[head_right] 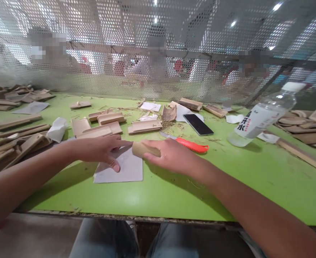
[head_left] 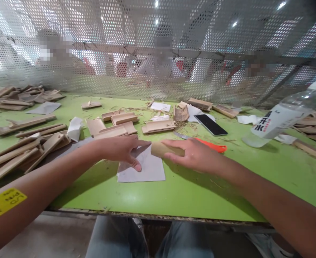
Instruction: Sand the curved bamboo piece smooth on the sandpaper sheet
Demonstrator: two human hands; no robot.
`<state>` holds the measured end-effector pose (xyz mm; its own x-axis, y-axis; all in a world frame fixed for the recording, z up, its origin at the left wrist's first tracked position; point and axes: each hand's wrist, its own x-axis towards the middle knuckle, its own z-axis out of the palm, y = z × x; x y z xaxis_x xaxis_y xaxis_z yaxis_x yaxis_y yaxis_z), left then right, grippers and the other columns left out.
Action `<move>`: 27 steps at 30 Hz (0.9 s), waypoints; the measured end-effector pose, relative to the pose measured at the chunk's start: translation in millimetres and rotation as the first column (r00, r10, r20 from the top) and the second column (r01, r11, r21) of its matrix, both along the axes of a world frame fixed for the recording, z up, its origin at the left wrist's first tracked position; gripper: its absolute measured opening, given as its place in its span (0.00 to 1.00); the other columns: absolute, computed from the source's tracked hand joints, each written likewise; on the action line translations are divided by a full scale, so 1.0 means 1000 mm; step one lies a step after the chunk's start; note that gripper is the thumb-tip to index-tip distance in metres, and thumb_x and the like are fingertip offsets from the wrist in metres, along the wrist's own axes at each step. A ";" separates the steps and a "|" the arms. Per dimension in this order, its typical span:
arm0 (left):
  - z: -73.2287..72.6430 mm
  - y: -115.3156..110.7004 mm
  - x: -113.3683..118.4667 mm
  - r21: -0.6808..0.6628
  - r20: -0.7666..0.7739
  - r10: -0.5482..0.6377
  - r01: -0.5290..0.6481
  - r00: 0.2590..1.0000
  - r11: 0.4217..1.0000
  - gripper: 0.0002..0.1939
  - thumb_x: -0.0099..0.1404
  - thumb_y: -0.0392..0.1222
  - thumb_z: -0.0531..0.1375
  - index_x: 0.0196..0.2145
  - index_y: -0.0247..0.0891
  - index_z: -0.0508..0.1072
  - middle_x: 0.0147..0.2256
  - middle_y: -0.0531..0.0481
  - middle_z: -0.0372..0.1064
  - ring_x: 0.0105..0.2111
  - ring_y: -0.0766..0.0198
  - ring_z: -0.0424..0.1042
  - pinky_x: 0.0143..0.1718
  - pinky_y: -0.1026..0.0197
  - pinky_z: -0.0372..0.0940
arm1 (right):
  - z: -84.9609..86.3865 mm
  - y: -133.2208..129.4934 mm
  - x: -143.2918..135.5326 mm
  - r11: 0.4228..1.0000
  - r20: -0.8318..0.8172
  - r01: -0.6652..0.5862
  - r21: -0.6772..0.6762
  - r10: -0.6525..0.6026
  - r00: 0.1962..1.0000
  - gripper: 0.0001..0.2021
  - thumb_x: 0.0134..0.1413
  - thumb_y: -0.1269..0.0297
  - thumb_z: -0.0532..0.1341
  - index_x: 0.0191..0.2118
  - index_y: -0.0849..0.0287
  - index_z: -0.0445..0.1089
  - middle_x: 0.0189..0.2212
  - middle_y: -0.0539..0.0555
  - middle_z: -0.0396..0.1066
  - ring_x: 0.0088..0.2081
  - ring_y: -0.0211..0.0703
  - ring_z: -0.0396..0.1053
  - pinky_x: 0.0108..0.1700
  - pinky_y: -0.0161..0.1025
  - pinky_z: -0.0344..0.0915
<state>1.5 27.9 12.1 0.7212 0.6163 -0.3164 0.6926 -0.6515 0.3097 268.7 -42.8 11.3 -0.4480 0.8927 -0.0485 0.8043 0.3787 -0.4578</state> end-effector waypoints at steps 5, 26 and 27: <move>-0.001 0.001 -0.001 0.017 -0.006 -0.019 0.019 1.000 1.000 0.50 0.57 0.70 0.65 0.72 0.51 0.56 0.46 0.47 0.70 0.43 0.54 0.68 0.41 0.61 0.60 | -0.001 0.005 0.005 0.989 -0.043 -0.108 -0.104 0.104 0.994 0.29 0.65 0.45 0.59 0.68 0.46 0.67 0.56 0.53 0.78 0.46 0.53 0.80 0.44 0.42 0.72; 0.009 -0.001 -0.001 0.132 -0.083 0.308 -0.295 0.948 0.946 0.37 0.55 0.71 0.64 0.49 0.39 0.70 0.51 0.38 0.68 0.49 0.46 0.67 0.44 0.54 0.63 | -0.010 0.026 0.015 0.978 -0.029 0.174 0.114 -0.172 0.985 0.32 0.64 0.43 0.59 0.68 0.53 0.68 0.49 0.59 0.81 0.31 0.54 0.79 0.36 0.48 0.72; 0.008 -0.001 -0.002 0.140 -0.078 0.309 -0.297 0.948 0.945 0.38 0.55 0.72 0.64 0.50 0.38 0.69 0.50 0.38 0.69 0.48 0.46 0.68 0.43 0.54 0.63 | -0.008 0.026 0.015 0.973 -0.039 0.202 0.115 -0.199 0.979 0.33 0.64 0.43 0.59 0.68 0.53 0.67 0.44 0.58 0.83 0.27 0.52 0.77 0.32 0.46 0.70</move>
<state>-0.1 26.7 20.6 0.4636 0.8399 -0.2821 0.8860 -0.4350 0.1609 283.6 -16.7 3.4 -0.2589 0.9633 0.0715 0.8574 0.2633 -0.4423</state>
